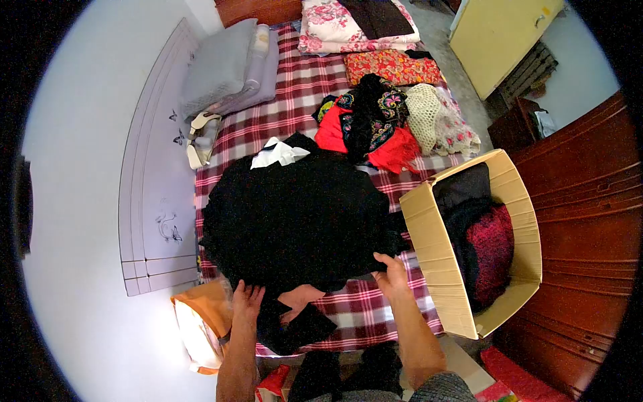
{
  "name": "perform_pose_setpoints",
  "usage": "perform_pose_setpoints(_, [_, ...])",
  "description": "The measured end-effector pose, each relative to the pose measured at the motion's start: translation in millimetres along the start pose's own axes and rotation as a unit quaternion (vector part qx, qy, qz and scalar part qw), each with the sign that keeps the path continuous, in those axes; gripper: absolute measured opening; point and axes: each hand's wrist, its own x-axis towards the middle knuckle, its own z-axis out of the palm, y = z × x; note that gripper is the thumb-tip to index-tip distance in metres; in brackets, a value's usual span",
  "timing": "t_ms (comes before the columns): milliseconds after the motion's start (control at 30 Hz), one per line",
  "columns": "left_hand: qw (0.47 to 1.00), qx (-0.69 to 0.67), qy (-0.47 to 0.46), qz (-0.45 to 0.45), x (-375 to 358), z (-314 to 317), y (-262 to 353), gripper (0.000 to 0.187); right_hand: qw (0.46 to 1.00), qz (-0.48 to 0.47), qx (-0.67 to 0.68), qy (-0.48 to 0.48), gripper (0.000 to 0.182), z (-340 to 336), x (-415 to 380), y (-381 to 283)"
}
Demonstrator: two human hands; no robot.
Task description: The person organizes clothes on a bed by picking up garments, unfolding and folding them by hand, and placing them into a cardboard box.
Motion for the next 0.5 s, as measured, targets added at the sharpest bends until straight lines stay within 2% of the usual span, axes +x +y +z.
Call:
perform_pose_setpoints(67, [0.999,-0.044,-0.005,-0.008,0,0,14,0.040,0.999,-0.033,0.011,0.002,0.038,-2,3,-4])
perform_pose_setpoints(133, [0.993,-0.093,-0.040,0.064,-17,1,46,0.046,0.995,-0.095,0.031,0.016,0.043,-12,6,-13])
perform_pose_setpoints(167, [0.993,-0.093,-0.040,0.063,-15,-4,54,0.046,0.995,-0.096,0.030,0.017,0.043,-19,7,-19])
perform_pose_setpoints(233, [0.982,-0.122,-0.098,0.107,-22,-5,72,0.045,0.993,-0.108,0.037,-0.010,0.046,-25,6,-30])
perform_pose_setpoints(300, [0.981,-0.134,-0.082,0.116,-17,-4,70,0.046,0.993,-0.114,0.040,0.005,0.045,-24,-4,-33])
perform_pose_setpoints(367, [0.977,-0.168,-0.110,0.069,12,-14,56,0.050,0.992,-0.127,-0.003,-0.006,0.037,-17,-20,-33])
perform_pose_setpoints(400, [0.977,-0.168,-0.109,0.069,-1,-4,49,0.050,0.992,-0.126,-0.003,-0.007,0.037,-22,-18,-28])
perform_pose_setpoints(467, [0.986,-0.151,-0.062,-0.015,-45,31,25,0.057,0.996,-0.083,-0.028,-0.004,0.032,-34,-12,-15])
perform_pose_setpoints(500, [0.986,-0.151,-0.062,-0.015,-45,32,16,0.057,0.996,-0.083,-0.028,-0.004,0.032,-32,-13,-12])
